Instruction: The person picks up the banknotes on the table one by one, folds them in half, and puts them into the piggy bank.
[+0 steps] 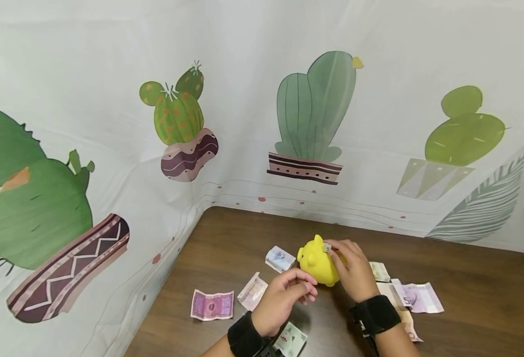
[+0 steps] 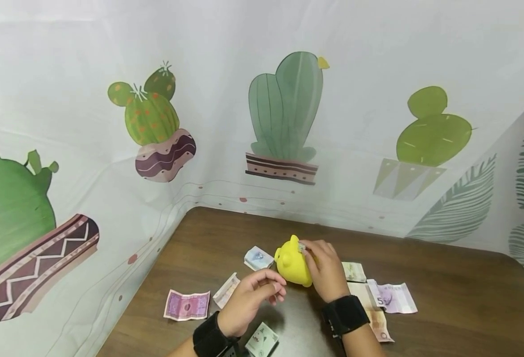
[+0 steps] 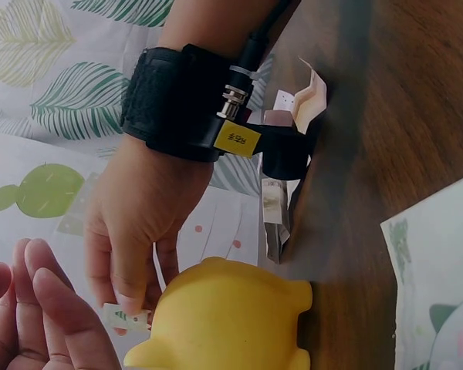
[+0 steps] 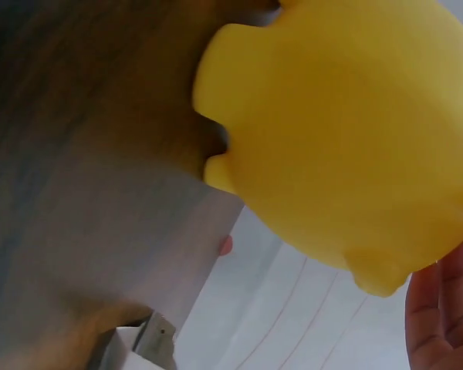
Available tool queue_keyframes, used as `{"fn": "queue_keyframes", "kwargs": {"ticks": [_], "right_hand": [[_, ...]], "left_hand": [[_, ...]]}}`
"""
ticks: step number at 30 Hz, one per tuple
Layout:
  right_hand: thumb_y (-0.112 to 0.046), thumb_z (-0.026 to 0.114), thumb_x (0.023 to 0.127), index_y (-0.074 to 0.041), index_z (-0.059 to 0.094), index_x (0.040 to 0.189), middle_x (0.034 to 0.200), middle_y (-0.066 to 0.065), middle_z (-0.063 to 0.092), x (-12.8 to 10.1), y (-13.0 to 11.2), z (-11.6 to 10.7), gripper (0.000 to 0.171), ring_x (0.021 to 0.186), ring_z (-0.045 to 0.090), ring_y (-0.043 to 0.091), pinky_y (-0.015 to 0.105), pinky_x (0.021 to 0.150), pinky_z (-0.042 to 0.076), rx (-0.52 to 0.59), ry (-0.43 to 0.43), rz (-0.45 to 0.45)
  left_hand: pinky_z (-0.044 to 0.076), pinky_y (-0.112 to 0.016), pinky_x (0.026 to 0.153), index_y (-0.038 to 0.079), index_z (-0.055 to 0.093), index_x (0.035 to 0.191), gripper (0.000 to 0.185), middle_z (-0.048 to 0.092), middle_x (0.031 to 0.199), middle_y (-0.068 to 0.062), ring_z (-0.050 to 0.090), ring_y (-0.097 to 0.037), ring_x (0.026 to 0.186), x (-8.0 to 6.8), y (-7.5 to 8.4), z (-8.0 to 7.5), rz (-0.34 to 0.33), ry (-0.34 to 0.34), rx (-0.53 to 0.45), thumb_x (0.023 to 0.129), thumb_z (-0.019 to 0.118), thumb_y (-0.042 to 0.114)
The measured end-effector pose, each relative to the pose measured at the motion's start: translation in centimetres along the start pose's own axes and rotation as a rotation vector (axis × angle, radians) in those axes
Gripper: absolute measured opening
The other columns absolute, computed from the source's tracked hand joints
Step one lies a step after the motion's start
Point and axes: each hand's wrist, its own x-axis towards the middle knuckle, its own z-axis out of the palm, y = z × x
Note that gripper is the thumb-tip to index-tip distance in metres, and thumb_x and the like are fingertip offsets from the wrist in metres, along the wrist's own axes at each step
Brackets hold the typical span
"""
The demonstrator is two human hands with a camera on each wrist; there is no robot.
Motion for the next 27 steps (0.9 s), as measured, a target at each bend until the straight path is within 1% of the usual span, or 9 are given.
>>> {"fn": "queue_keyframes", "kwargs": {"ticks": [4, 7, 10, 14, 18, 20, 22, 27], "right_hand": [[-0.003, 0.071, 0.091, -0.01, 0.073, 0.118, 0.109, 0.006, 0.066, -0.7, 0.1, 0.2, 0.028, 0.107, 0.06, 0.024, 0.032, 0.09, 0.044, -0.007, 0.017, 0.017], [-0.003, 0.074, 0.089, -0.009, 0.073, 0.119, 0.112, 0.008, 0.065, -1.0, 0.1, 0.3, 0.03, 0.109, 0.059, 0.027, 0.032, 0.093, 0.043, -0.026, 0.037, 0.022], [-0.005, 0.077, 0.087, -0.007, 0.072, 0.122, 0.116, 0.01, 0.064, -1.2, 0.1, 0.3, 0.035, 0.111, 0.058, 0.028, 0.034, 0.095, 0.042, -0.044, 0.043, 0.013], [-0.009, 0.079, 0.086, -0.005, 0.068, 0.129, 0.121, 0.011, 0.064, -1.5, 0.0, 0.2, 0.044, 0.113, 0.058, 0.03, 0.041, 0.095, 0.046, -0.069, 0.019, 0.011], [-0.012, 0.08, 0.086, -0.015, 0.057, 0.143, 0.124, 0.012, 0.06, -2.0, -0.1, 0.1, 0.061, 0.116, 0.058, 0.031, 0.05, 0.093, 0.051, -0.076, -0.016, 0.046], [-0.013, 0.08, 0.086, -0.019, 0.054, 0.146, 0.122, 0.012, 0.06, -2.3, -0.3, 0.0, 0.066, 0.114, 0.059, 0.031, 0.052, 0.092, 0.053, -0.078, -0.019, 0.05], [-0.013, 0.081, 0.085, -0.02, 0.055, 0.144, 0.12, 0.013, 0.06, -2.5, -0.4, 0.0, 0.065, 0.111, 0.062, 0.031, 0.051, 0.09, 0.054, -0.086, -0.009, 0.038], [-0.013, 0.084, 0.081, -0.015, 0.063, 0.135, 0.118, 0.012, 0.061, -2.8, -0.3, 0.1, 0.057, 0.11, 0.062, 0.03, 0.046, 0.091, 0.052, -0.115, 0.011, -0.017]], "left_hand": [[0.051, -0.023, 0.074, -0.013, 0.06, 0.113, 0.026, 0.066, 0.089, 0.001, 0.065, -0.009, 0.08, -0.1, -0.1, 0.0, -0.01, 0.003, -0.005, 0.097, 0.058, 0.008], [0.051, -0.023, 0.073, -0.013, 0.06, 0.113, 0.026, 0.066, 0.089, 0.001, 0.065, -0.009, 0.08, -0.1, -0.1, 0.0, -0.01, 0.003, -0.003, 0.097, 0.058, 0.008], [0.051, -0.023, 0.073, -0.014, 0.059, 0.113, 0.027, 0.066, 0.089, 0.001, 0.065, -0.01, 0.08, 0.0, -0.1, 0.0, -0.004, 0.003, -0.001, 0.097, 0.058, 0.008], [0.051, -0.022, 0.073, -0.014, 0.059, 0.113, 0.027, 0.066, 0.088, 0.001, 0.065, -0.009, 0.08, 0.1, -0.1, 0.0, 0.0, 0.001, -0.003, 0.097, 0.059, 0.008], [0.051, -0.022, 0.073, -0.013, 0.06, 0.113, 0.026, 0.066, 0.088, 0.001, 0.065, -0.009, 0.08, 0.1, -0.1, 0.0, 0.001, 0.003, -0.003, 0.097, 0.059, 0.008], [0.051, -0.023, 0.073, -0.013, 0.06, 0.113, 0.026, 0.066, 0.088, 0.001, 0.065, -0.009, 0.08, 0.0, -0.1, 0.0, 0.003, 0.005, -0.004, 0.097, 0.059, 0.008], [0.051, -0.023, 0.073, -0.013, 0.06, 0.113, 0.026, 0.066, 0.088, 0.001, 0.065, -0.009, 0.08, 0.0, -0.1, 0.0, 0.002, 0.004, -0.004, 0.097, 0.059, 0.008], [0.051, -0.023, 0.073, -0.013, 0.06, 0.113, 0.026, 0.066, 0.088, 0.002, 0.064, -0.009, 0.08, 0.0, 0.0, 0.1, 0.001, -0.002, 0.0, 0.097, 0.058, 0.008]]}}
